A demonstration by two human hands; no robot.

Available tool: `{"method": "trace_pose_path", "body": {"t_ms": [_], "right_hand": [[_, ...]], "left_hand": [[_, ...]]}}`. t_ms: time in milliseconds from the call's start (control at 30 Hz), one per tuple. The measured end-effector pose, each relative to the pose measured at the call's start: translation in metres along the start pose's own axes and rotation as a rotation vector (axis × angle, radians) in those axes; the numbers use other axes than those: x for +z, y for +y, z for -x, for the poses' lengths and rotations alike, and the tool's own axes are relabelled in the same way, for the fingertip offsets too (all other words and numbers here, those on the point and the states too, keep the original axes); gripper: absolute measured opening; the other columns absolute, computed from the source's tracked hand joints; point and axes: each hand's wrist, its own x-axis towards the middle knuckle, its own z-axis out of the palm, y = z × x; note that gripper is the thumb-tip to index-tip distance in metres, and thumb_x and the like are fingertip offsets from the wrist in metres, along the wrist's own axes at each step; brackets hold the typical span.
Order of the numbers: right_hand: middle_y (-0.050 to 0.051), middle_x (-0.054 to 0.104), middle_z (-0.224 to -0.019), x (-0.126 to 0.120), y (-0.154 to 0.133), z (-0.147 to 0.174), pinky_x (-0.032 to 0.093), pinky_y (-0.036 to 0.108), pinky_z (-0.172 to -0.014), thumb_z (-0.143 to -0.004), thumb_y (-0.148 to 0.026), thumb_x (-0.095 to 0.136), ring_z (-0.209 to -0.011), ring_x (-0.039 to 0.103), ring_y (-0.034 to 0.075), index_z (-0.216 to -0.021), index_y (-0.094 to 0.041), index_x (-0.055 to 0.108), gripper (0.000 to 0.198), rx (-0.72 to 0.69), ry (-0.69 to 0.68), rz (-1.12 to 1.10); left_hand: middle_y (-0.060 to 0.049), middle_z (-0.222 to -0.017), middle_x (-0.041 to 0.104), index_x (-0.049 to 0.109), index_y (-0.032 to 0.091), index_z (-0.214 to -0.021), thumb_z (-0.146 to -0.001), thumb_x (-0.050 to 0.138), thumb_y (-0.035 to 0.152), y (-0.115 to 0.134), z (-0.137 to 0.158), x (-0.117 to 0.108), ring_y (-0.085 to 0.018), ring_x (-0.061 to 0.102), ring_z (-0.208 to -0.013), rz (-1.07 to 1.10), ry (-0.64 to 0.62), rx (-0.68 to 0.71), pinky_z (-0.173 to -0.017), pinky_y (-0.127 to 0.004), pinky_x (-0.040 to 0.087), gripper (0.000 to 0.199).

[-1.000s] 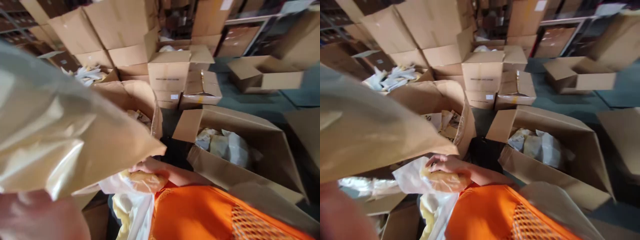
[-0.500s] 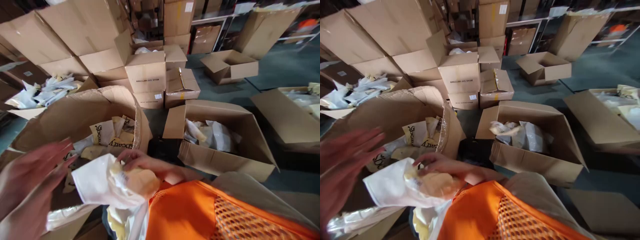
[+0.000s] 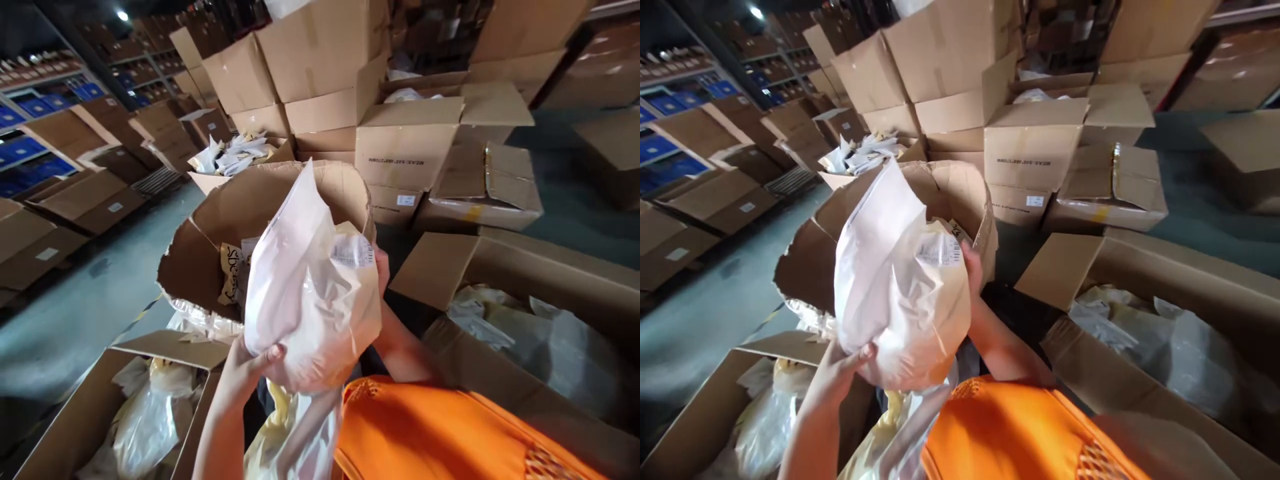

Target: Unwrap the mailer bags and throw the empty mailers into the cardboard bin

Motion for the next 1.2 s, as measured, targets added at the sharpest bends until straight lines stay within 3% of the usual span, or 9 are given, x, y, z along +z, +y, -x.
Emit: {"method": "trace_pose_path", "body": {"t_ms": [100, 200, 300, 400, 767, 1200], "right_hand": [[0.004, 0.067, -0.084, -0.018, -0.006, 0.007, 0.055, 0.038, -0.087, -0.073, -0.071, 0.064, -0.101, 0.066, 0.028, -0.092, -0.023, 0.057, 0.051, 0.021, -0.196, 0.096], [0.003, 0.069, -0.091, -0.034, -0.01, 0.017, 0.054, 0.033, -0.08, -0.073, -0.063, 0.077, -0.089, 0.066, 0.022, -0.103, -0.022, 0.064, 0.052, 0.032, -0.321, 0.281], [0.0, 0.069, -0.092, -0.038, -0.013, 0.025, 0.053, 0.027, -0.079, -0.076, -0.043, 0.082, -0.083, 0.065, 0.016, -0.106, -0.022, 0.065, 0.04, 0.017, -0.309, 0.39], [-0.001, 0.067, -0.089, -0.034, -0.016, 0.032, 0.053, 0.025, -0.078, -0.078, -0.038, 0.082, -0.08, 0.063, 0.013, -0.103, -0.021, 0.064, 0.036, 0.012, -0.32, 0.369], [0.003, 0.07, -0.096, -0.04, -0.006, 0.034, 0.054, 0.03, -0.08, -0.077, -0.057, 0.08, -0.084, 0.066, 0.018, -0.107, -0.023, 0.064, 0.048, 0.061, -0.316, 0.344], [0.002, 0.072, -0.102, -0.04, -0.002, 0.037, 0.054, 0.031, -0.085, -0.08, -0.051, 0.079, -0.092, 0.067, 0.018, -0.106, -0.024, 0.066, 0.039, 0.065, -0.271, 0.317]], "left_hand": [[-0.015, -0.09, 0.078, 0.078, 0.012, -0.103, -0.064, 0.092, 0.048, 0.011, 0.008, -0.024, -0.034, 0.075, -0.086, -0.022, 0.099, -0.003, -0.075, -0.035, 0.062, 0.055], [-0.013, -0.087, 0.079, 0.079, 0.013, -0.1, -0.057, 0.096, 0.043, 0.02, 0.009, -0.044, -0.033, 0.075, -0.083, -0.076, 0.114, -0.044, -0.067, -0.03, 0.062, 0.055], [-0.013, -0.084, 0.078, 0.08, 0.013, -0.098, -0.056, 0.096, 0.044, 0.025, 0.006, -0.052, -0.036, 0.075, -0.084, -0.068, 0.104, -0.12, -0.066, -0.033, 0.063, 0.055], [-0.014, -0.083, 0.078, 0.081, 0.012, -0.095, -0.052, 0.097, 0.045, 0.027, 0.004, -0.054, -0.037, 0.075, -0.082, -0.031, 0.13, -0.182, -0.069, -0.038, 0.065, 0.057], [-0.011, -0.077, 0.078, 0.081, 0.016, -0.082, -0.044, 0.1, 0.043, 0.031, 0.009, -0.059, -0.033, 0.074, -0.071, 0.028, 0.211, -0.241, -0.066, -0.037, 0.065, 0.05], [-0.012, -0.078, 0.077, 0.08, 0.015, -0.087, -0.05, 0.098, 0.04, 0.023, 0.008, -0.056, -0.033, 0.075, -0.073, 0.057, 0.178, -0.245, -0.064, -0.034, 0.064, 0.049]]}}
